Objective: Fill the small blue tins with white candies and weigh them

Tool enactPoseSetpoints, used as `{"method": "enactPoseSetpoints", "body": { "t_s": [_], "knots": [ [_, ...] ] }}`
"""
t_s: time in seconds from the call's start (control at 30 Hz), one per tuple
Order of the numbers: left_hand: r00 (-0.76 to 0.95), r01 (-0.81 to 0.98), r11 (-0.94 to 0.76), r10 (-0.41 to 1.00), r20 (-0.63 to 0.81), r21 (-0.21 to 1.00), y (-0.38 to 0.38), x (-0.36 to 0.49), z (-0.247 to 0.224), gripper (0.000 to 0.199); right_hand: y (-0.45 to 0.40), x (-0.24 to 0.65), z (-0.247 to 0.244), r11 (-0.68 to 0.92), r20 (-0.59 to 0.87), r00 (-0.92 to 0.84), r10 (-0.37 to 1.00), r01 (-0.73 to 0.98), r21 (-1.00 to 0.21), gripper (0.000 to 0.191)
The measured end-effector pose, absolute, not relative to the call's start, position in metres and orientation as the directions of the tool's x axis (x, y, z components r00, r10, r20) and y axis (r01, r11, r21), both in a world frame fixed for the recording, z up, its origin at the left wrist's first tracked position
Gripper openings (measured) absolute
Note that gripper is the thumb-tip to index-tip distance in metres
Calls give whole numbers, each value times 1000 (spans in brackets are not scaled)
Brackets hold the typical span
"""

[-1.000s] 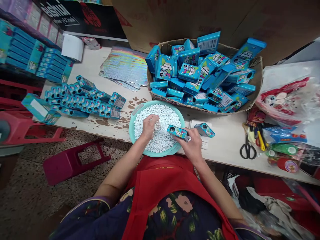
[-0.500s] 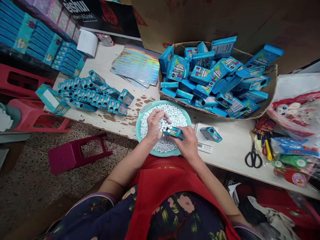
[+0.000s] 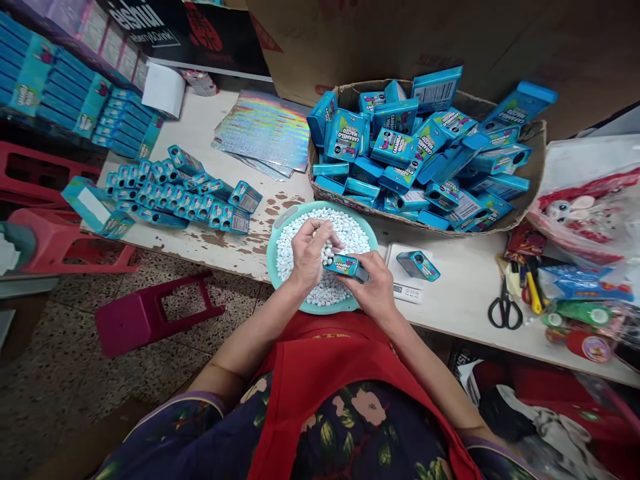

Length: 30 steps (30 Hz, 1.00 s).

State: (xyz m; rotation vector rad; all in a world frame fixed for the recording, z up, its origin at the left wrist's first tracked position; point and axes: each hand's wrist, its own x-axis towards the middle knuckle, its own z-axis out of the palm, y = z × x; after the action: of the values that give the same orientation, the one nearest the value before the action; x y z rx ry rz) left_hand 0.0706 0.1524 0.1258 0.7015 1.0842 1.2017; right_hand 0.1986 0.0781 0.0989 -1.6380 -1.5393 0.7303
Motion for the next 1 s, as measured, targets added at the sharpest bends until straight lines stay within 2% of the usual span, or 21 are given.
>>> {"method": "enactPoseSetpoints", "body": {
  "t_s": [0.2, 0.33, 0.57, 0.77, 1.0],
  "knots": [
    [-59, -334, 178, 976, -209, 925, 152, 72, 127, 37, 80, 198, 100, 14, 105, 138, 985, 541, -841, 32],
    [-29, -350, 188, 977, -211, 918, 153, 73, 130, 34, 78, 198, 100, -20, 93, 179, 979, 546, -838, 33],
    [-45, -327, 181, 977, -207, 927, 155, 74, 127, 30, 78, 195, 99, 10, 101, 131, 986, 560, -828, 31],
    [-117, -336, 149, 973, -198, 930, 155, 78, 124, 32, 82, 201, 101, -8, 154, 238, 959, 565, -825, 34],
    [-107, -309, 120, 981, -160, 943, 155, 76, 122, 30, 85, 199, 96, 46, 173, 168, 970, 573, -818, 34]
  ]
}}
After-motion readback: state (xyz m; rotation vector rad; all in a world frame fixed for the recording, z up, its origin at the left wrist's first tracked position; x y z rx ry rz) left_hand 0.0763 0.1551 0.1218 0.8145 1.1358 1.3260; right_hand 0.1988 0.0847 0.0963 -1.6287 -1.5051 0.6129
